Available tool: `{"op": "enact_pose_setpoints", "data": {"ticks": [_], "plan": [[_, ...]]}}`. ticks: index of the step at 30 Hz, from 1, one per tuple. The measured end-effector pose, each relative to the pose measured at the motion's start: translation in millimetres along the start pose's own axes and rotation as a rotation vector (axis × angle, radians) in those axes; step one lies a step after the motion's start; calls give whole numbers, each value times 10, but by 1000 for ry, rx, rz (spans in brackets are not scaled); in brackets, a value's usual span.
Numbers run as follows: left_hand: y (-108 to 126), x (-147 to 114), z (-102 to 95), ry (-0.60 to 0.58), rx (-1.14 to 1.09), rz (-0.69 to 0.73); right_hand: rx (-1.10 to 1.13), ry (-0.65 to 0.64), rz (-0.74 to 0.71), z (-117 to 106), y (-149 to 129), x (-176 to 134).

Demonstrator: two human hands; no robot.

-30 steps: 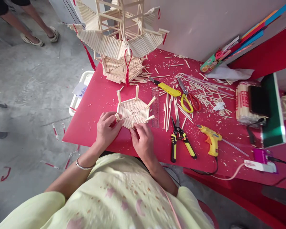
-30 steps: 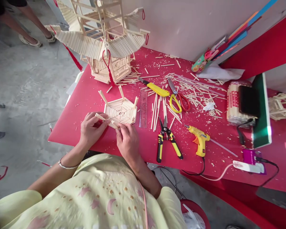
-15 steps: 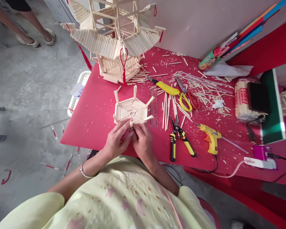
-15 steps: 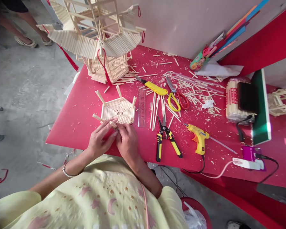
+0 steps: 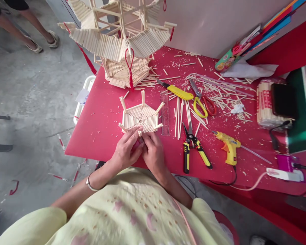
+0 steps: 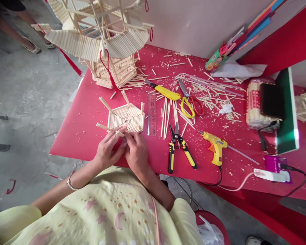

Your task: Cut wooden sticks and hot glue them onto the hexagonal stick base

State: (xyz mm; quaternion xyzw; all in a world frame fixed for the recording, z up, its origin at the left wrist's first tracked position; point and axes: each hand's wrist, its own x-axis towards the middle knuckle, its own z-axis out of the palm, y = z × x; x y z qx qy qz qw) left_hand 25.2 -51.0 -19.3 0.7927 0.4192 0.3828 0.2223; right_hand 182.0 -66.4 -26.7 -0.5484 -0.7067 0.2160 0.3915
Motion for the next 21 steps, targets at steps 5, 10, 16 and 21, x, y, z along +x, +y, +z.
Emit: {"op": "enact_pose_setpoints", "data": {"ticks": [5,10,16,21], "plan": [[1,-3,-7,-15,1,-8,-5,1,8,6,5,-7],[12,6,-14,-23,-9,-10,-3,-6,9,-13,-9,8],[21,22,-17,-26,-21,-7,-9,-7,8,-6,-13,8],[15,22,-19,-30,-20,-6,-11,-13,10,8,-2,-6]]}}
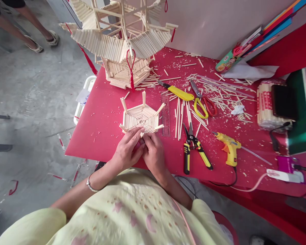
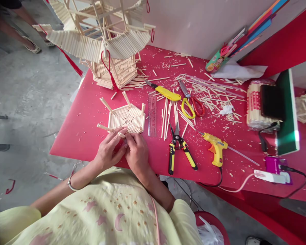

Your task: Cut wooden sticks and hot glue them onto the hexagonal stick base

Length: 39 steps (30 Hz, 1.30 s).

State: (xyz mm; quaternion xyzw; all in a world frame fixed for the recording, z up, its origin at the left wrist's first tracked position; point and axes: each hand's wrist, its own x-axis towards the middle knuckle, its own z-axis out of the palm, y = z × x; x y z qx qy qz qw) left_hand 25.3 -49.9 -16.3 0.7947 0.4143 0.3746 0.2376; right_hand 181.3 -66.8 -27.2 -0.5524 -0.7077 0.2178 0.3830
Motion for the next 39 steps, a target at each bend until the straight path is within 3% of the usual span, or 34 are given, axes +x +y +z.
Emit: {"op": "enact_pose_setpoints", "data": {"ticks": [39], "plan": [[-10,-2,18,5,16,23,-3,0,-10,-19,-18,16]]}}
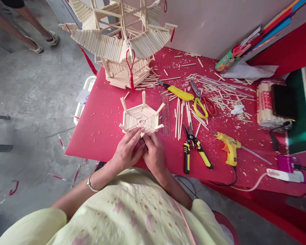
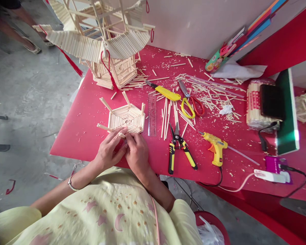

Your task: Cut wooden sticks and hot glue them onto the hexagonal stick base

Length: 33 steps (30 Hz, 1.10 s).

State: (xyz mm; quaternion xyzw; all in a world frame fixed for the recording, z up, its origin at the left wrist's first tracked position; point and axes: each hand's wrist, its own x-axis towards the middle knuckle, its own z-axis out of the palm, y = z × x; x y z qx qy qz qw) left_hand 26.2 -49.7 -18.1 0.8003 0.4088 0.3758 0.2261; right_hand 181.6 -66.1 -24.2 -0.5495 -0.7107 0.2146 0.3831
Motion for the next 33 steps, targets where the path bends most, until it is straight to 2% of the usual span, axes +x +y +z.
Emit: {"op": "enact_pose_setpoints", "data": {"ticks": [33], "plan": [[7,11,-8,-3,-1,4,-12,-9,8,-4,4,0]]}}
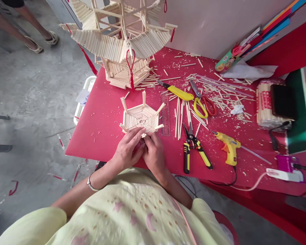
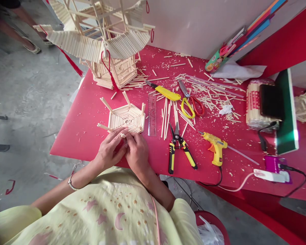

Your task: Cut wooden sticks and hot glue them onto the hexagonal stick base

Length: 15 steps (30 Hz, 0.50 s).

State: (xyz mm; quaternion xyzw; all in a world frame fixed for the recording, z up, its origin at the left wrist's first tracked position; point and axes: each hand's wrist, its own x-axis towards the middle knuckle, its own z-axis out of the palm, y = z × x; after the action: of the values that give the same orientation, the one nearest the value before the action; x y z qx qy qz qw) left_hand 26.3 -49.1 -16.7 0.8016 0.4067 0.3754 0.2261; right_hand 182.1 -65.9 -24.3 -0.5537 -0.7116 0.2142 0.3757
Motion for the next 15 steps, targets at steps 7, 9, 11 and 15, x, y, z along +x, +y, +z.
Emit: {"op": "enact_pose_setpoints", "data": {"ticks": [7,9,11,15], "plan": [[-14,-10,6,-5,9,-4,7,11,-4,13,5,-5],[-21,-14,6,-4,6,-1,-5,20,-6,23,8,-8],[-31,-21,7,-7,3,2,-13,27,-8,32,13,-13],[-55,-38,16,9,-1,14,-22,34,-10,53,28,-27]]}}
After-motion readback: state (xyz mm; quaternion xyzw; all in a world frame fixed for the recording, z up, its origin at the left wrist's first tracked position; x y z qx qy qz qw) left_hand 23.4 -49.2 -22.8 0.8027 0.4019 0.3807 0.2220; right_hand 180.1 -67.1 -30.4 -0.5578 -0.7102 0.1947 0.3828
